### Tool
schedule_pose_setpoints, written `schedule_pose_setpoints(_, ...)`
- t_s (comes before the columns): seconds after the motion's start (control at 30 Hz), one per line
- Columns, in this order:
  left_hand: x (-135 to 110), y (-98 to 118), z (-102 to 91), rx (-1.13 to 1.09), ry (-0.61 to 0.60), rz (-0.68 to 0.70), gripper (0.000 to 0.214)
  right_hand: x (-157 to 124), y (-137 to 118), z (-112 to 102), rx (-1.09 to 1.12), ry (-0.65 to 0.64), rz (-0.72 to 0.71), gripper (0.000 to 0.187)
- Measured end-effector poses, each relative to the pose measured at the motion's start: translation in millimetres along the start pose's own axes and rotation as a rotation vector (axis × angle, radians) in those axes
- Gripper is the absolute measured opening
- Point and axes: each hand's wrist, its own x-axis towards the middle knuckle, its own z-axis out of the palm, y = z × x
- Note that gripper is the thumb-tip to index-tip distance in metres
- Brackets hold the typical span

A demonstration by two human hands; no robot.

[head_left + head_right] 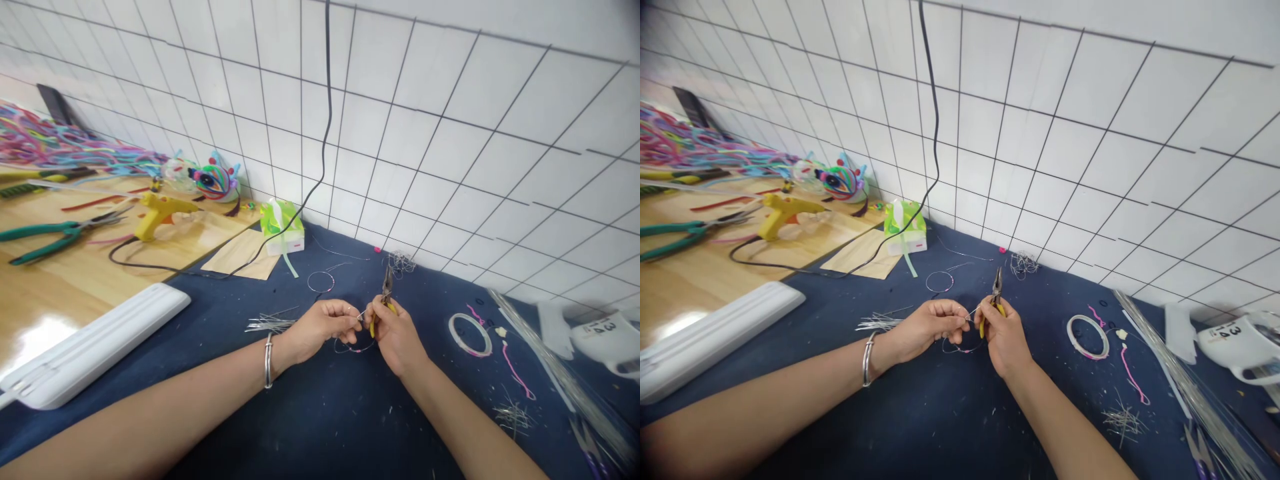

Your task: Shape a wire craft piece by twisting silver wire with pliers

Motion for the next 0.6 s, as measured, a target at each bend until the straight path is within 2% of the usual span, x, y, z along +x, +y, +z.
schedule_pose_setpoints(0.17,-0.4,0.5,2.1,0.105,-0.003,0.055,0.017,0.7,-1.2,-0.5,-0.003,-0.003,-0.001,0.016)
schedule_pose_setpoints(0.43,-1.9,0.8,3.1,0.356,0.016,0.129,0.017,0.9,-3.7,-2.0,-0.05,0.067,0.057,0.022)
schedule_pose_setpoints(0.6,-2.5,1.4,2.9,0.344,-0.026,0.129,0.017,-1.4,-4.0,-2.4,-0.16,0.086,0.051,0.022)
